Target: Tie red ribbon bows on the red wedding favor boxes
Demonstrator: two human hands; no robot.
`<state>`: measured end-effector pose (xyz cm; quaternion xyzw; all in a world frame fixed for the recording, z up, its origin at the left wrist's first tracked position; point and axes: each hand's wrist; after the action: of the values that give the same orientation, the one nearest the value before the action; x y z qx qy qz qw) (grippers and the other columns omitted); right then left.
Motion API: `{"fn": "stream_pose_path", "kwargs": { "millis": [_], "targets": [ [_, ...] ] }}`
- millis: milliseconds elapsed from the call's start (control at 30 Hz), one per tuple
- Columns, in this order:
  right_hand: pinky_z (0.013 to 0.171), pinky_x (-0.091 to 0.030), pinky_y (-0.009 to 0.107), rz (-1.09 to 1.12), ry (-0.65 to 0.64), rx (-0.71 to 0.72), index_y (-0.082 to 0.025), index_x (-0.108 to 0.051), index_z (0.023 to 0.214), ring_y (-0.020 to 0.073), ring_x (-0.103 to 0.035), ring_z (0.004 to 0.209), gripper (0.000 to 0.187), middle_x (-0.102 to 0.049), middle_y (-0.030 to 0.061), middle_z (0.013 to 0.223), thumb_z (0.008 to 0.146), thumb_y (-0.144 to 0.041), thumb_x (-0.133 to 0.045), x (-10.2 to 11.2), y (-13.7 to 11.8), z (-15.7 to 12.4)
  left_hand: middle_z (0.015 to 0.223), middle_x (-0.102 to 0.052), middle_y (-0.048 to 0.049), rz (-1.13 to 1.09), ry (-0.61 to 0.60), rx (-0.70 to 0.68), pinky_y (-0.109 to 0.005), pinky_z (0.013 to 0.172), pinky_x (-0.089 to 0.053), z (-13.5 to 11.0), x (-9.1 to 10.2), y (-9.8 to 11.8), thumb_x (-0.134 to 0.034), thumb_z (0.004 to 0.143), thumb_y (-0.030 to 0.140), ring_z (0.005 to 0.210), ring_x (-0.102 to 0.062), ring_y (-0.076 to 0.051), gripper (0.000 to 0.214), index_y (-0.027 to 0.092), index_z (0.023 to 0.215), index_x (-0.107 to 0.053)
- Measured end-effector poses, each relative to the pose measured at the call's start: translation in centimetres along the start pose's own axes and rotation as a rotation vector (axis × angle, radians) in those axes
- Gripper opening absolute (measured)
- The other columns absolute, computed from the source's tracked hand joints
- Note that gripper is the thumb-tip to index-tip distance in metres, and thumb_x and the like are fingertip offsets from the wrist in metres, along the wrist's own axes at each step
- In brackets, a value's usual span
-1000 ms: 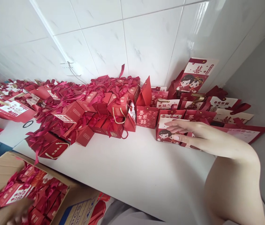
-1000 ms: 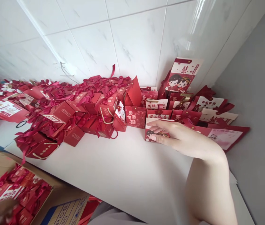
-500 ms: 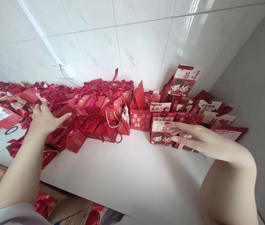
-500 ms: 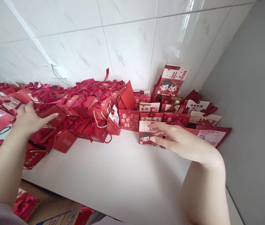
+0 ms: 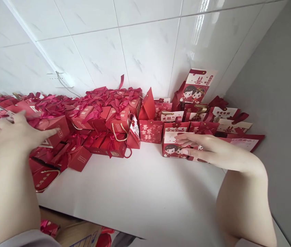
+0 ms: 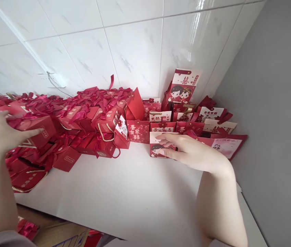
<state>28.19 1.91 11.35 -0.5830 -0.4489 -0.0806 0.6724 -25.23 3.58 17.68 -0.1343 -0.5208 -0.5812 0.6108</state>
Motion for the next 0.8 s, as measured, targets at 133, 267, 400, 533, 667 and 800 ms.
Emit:
{"fn": "stream_pose_path", "kwargs": {
  "millis": [133, 267, 400, 533, 667, 800],
  "targets": [
    [0.102, -0.056, 0.047, 0.058, -0.051, 0.039, -0.032, -0.058, 0.139, 0.0311, -0.063, 0.126, 0.052, -0.065, 0.006, 0.139, 0.095, -0.057, -0.055, -0.6, -0.4, 0.9, 0.154, -0.039, -0.0176, 0.219, 0.076, -0.154, -0.079, 0.106, -0.031, -3.4, 2.0, 6.9, -0.091, 0.038, 0.068, 0.138, -0.039, -0.055, 0.134, 0.026, 0.154, -0.038],
    [0.107, -0.052, 0.046, 0.245, -0.097, 0.098, -0.029, -0.047, 0.148, 0.0276, -0.061, 0.127, 0.062, -0.057, 0.011, 0.146, 0.093, -0.055, -0.06, -1.9, -0.3, 2.7, 0.144, -0.054, -0.007, 0.006, -0.343, -0.747, -0.063, 0.107, -0.045, -6.0, 0.4, 11.1, -0.088, 0.053, 0.065, 0.134, -0.05, -0.04, 0.114, 0.034, 0.152, -0.04],
    [0.11, -0.049, 0.047, 0.36, -0.012, 0.266, -0.032, -0.023, 0.159, 0.0299, -0.041, 0.146, 0.097, -0.038, 0.0121, 0.161, 0.081, -0.049, -0.079, -3.6, -0.4, 4.4, 0.157, -0.043, -0.0044, -0.163, -0.853, -0.925, -0.046, 0.116, -0.043, -8.5, -3.2, 14.1, -0.085, 0.067, 0.055, 0.142, -0.046, -0.034, 0.104, 0.036, 0.155, -0.032],
    [0.115, -0.045, 0.049, 0.401, 0.026, 0.399, -0.033, -0.004, 0.162, 0.0307, -0.036, 0.149, 0.12, -0.029, 0.0118, 0.166, 0.075, -0.04, -0.085, -4.7, -1.0, 5.3, 0.159, -0.038, -0.0067, -0.25, -0.854, -0.89, -0.048, 0.117, -0.042, -10.5, -6.3, 16.4, -0.082, 0.068, 0.056, 0.146, -0.04, -0.037, 0.104, 0.035, 0.156, -0.031],
    [0.113, -0.048, 0.048, 0.41, 0.077, 0.366, -0.033, -0.004, 0.163, 0.0332, -0.037, 0.149, 0.121, -0.018, 0.0105, 0.17, 0.074, -0.042, -0.085, -4.9, -1.3, 5.4, 0.156, -0.041, -0.0077, -0.303, -0.847, -0.88, -0.05, 0.116, -0.043, -10.9, -7.9, 17.6, -0.082, 0.069, 0.055, 0.145, -0.04, -0.038, 0.101, 0.035, 0.155, -0.032],
    [0.116, -0.043, 0.053, 0.392, 0.246, 0.281, -0.034, 0.0, 0.163, 0.035, -0.034, 0.15, 0.119, -0.02, 0.0087, 0.169, 0.077, -0.043, -0.082, -4.6, -1.5, 5.2, 0.159, -0.037, -0.0081, -0.455, -0.734, -0.711, -0.049, 0.112, -0.048, -11.2, -8.2, 17.9, -0.079, 0.074, 0.052, 0.143, -0.044, -0.035, 0.1, 0.036, 0.157, -0.026]
  ]
}}
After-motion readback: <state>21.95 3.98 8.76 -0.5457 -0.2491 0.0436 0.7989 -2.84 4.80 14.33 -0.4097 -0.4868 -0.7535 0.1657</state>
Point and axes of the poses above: each hand's wrist, its own z-axis towards the middle knuckle, its own x-axis out of the back of the hand, y = z × x
